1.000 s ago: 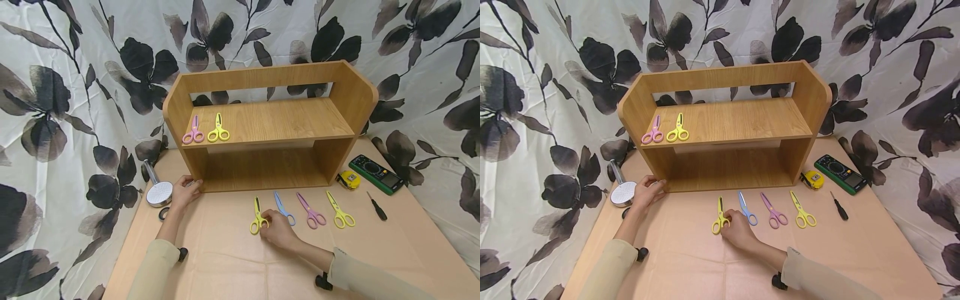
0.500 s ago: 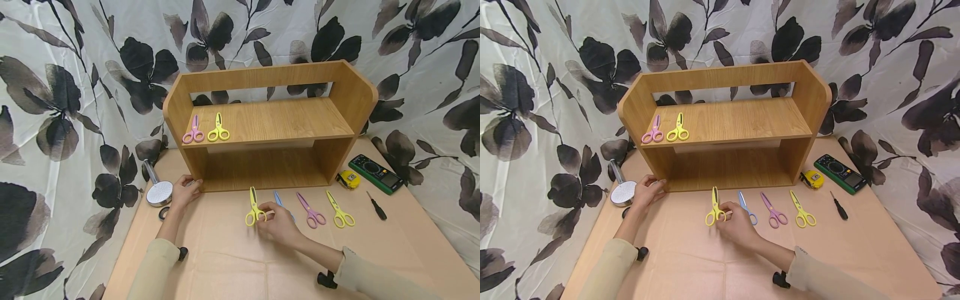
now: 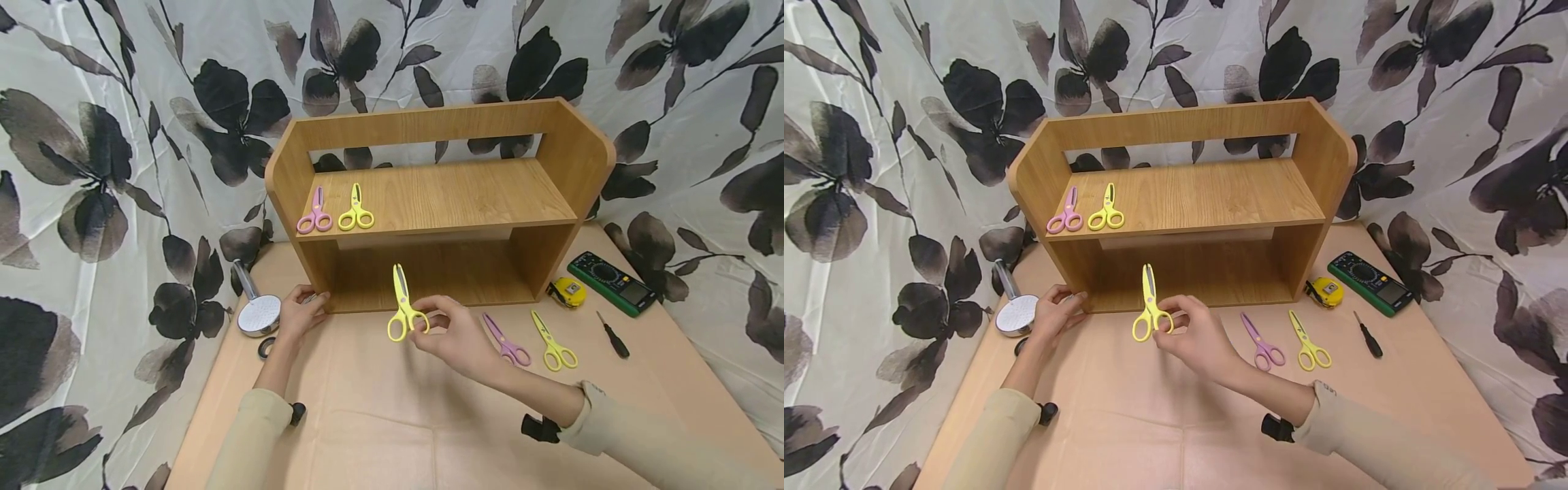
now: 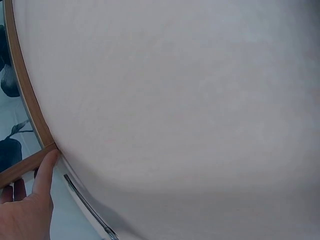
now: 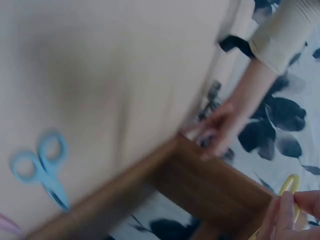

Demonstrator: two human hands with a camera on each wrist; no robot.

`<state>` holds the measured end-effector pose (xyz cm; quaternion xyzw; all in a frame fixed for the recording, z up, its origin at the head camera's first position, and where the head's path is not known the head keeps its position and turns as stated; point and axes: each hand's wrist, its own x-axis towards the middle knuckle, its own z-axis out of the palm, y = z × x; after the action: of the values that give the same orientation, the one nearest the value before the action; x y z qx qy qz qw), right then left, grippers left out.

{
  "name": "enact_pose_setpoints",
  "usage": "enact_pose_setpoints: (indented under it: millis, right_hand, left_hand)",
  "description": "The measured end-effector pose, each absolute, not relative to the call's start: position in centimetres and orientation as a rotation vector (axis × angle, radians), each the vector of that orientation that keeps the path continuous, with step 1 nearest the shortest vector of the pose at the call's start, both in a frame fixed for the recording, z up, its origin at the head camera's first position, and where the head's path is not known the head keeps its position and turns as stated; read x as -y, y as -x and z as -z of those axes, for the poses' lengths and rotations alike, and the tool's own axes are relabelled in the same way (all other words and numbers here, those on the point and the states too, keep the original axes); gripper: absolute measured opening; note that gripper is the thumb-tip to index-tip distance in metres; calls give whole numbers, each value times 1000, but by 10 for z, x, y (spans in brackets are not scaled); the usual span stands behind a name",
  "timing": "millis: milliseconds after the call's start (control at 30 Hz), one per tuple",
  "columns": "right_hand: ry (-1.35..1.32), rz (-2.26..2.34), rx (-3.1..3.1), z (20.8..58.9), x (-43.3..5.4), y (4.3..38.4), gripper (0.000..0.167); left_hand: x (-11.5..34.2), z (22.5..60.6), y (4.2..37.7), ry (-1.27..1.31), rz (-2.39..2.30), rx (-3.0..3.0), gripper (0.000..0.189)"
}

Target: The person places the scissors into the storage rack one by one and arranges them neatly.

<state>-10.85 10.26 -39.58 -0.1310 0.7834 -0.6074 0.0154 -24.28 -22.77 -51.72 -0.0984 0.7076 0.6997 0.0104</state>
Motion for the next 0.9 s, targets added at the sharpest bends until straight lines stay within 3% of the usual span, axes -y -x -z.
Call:
enact_pose_setpoints:
  millis: [433, 900]
  right_hand:
    - [520, 1850, -2678, 316, -98, 170, 38]
    - [410, 1646, -2808, 292, -87, 246, 39]
  left_hand:
    - [231, 511, 241, 311, -2201, -2130, 36]
    - [230, 516, 244, 291, -2189, -2197, 30]
